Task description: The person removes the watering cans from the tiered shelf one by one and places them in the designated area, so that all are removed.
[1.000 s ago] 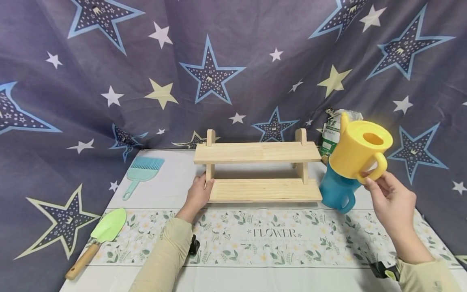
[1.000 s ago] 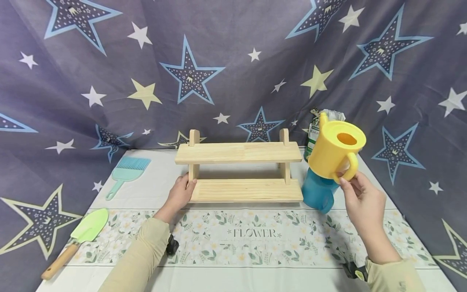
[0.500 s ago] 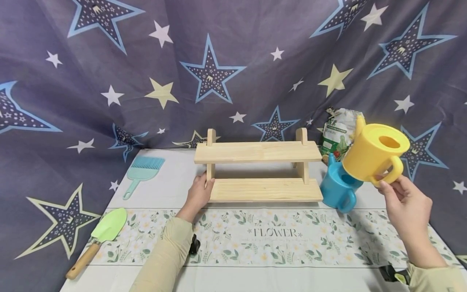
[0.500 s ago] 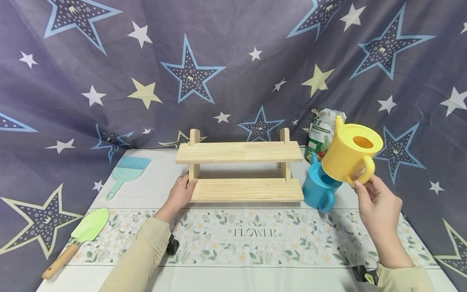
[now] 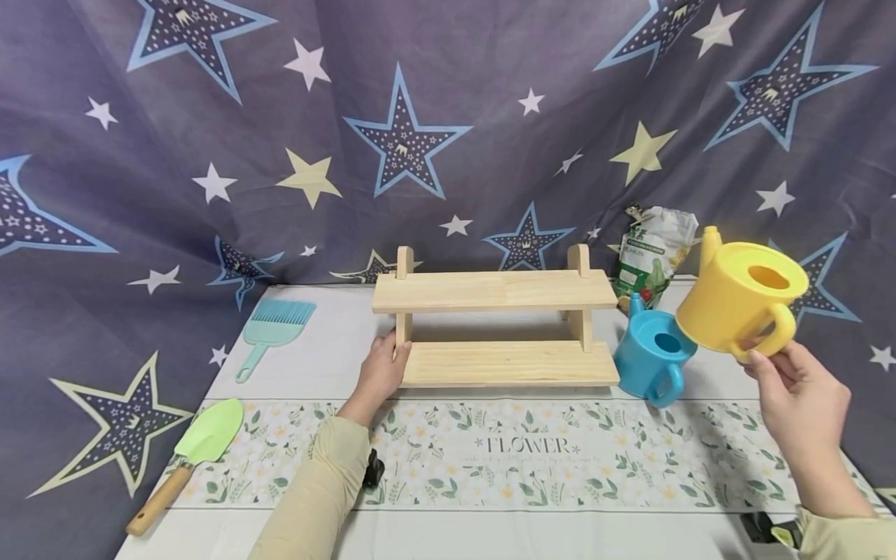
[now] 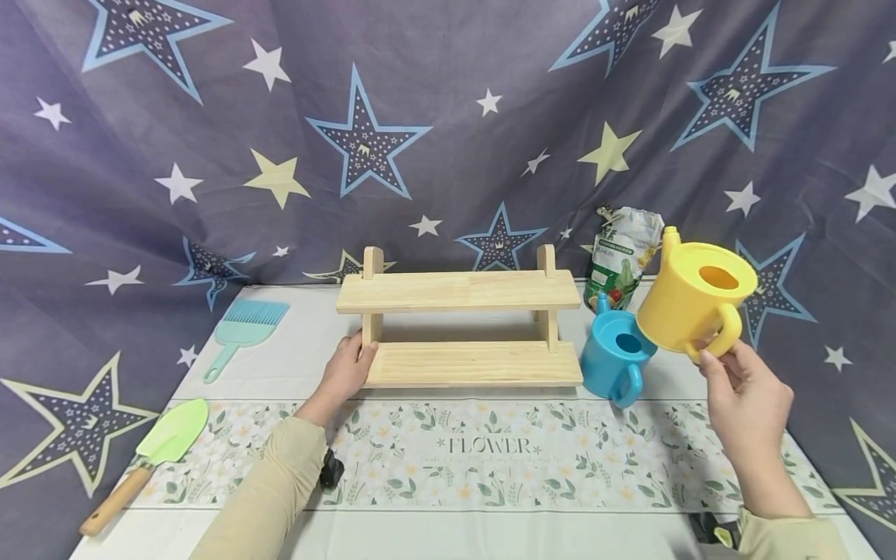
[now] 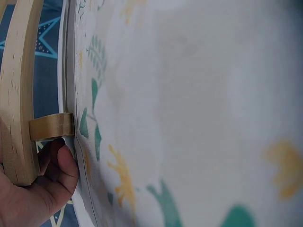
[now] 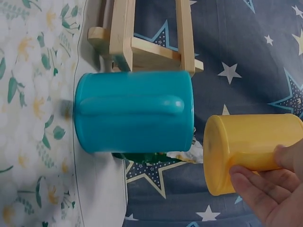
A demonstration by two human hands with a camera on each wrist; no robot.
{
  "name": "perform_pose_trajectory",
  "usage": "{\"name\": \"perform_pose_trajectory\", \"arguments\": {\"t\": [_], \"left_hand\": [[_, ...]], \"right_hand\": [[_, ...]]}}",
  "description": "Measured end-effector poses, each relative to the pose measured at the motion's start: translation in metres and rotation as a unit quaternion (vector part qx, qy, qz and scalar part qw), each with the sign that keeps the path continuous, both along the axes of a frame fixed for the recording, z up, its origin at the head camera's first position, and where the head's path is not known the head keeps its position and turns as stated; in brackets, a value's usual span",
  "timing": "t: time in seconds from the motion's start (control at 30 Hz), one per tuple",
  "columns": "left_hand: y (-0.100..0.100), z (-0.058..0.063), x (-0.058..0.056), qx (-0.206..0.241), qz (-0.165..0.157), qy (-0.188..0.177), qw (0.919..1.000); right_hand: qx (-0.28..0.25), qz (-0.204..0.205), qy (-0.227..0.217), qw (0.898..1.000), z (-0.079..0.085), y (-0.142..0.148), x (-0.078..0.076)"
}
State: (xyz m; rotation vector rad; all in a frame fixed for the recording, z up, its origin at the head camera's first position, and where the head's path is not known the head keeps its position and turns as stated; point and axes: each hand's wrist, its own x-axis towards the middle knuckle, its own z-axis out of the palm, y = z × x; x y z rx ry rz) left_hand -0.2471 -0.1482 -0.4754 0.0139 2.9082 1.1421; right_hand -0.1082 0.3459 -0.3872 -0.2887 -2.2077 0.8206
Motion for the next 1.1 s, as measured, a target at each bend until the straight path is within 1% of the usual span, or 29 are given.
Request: {"name": "perform_pose_trajectory", "arguments": {"t": [0.43,0.67,0.83,1.1], "left_hand": [[0.001,0.0,0.0,0.0,0.003,-0.004,1.0],[0.001,0.003,0.003,0.002,0.006,-0.006,1.0],[0.002,0.003,0.003,0.0,0.006,-0.006,1.0],[0.002,0.004,0.003,0.003,0.007,-0.008,0.9999]], "right_hand": [[-0.021,-0.013,0.008,1.0,-0.005,0.016,-0.002],[-0.013,-0.024,-0.011,1.0,-0.009,0.021,-0.002],[-0.017,-0.03,-0.017,0.999,-0.01,0.023,-0.001],[-0.018,-0.05,-0.047,0.997,-0.015,0.028,-0.002]]}}
